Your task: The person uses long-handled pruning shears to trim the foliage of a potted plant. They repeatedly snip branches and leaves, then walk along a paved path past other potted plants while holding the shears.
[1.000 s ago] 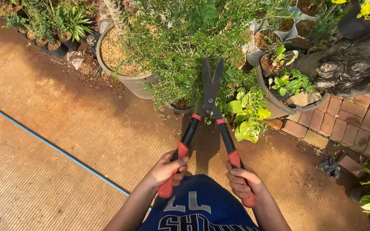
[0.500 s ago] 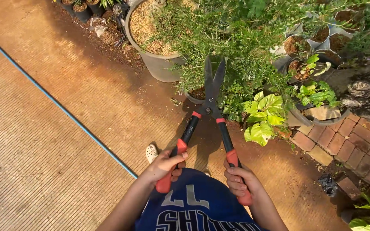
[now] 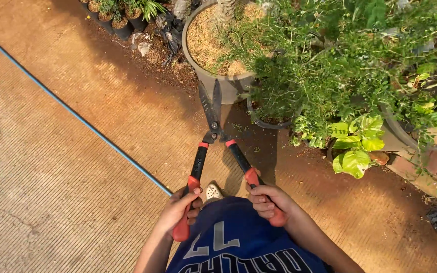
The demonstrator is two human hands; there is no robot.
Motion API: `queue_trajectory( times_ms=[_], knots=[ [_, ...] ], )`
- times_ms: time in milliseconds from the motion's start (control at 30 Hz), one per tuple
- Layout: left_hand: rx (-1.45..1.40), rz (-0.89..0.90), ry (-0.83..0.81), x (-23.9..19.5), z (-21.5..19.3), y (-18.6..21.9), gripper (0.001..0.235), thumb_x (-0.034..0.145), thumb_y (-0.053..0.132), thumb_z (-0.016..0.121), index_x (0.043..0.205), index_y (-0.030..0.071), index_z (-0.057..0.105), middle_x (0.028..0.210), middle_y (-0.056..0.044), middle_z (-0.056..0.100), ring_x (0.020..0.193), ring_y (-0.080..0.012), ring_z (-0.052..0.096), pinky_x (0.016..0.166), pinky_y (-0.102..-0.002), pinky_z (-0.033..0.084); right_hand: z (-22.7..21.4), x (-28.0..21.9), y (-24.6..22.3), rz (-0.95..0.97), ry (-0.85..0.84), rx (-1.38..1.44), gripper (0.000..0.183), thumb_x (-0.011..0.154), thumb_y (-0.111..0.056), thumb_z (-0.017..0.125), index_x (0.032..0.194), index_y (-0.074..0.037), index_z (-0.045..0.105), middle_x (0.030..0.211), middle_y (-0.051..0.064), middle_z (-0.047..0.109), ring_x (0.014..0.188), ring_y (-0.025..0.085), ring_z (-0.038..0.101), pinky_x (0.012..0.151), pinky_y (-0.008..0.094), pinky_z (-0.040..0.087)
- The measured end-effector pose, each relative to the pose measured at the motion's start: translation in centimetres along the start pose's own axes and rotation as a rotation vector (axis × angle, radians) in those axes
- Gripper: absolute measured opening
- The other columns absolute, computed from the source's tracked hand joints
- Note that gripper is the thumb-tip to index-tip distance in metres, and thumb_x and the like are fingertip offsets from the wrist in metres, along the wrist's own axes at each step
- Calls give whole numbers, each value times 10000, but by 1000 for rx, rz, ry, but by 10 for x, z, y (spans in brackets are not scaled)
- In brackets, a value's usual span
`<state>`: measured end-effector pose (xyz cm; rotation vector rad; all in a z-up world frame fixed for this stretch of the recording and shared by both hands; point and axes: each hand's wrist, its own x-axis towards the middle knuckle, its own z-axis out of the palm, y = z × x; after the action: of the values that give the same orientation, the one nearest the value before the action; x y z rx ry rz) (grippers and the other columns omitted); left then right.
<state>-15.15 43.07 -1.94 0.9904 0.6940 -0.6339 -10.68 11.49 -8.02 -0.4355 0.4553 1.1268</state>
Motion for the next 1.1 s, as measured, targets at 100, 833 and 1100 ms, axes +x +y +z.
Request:
queue_trajectory(
  times_ms=[100,833,1100],
  knots=[
    [-28,4,12,-3,-28,7,307,892,319,727,1041,109,561,696,2,501,473,-67,429,372,-234,318,17,34,-1,62,12,16,32,1004,-112,529,987,-131,509,651,-45,424,418,26,359,328,200,259],
    [-360,91,103,72,-129,139,317,916,321,717,1056,76,574,725,9,484,497,-57,416,407,-219,322,113,247,-132,314,-58,-111,54,1016,-153,513,987,-108,503,644,-58,412,406,18,359,336,192,291],
    [-441,203,248,114,-151,236,386,919,375,680,1105,48,595,704,0,474,481,-65,406,384,-215,318,191,354,-238,429,-153,-318,101,1037,-155,523,955,-134,468,661,-60,403,425,16,361,353,194,296]
  ],
)
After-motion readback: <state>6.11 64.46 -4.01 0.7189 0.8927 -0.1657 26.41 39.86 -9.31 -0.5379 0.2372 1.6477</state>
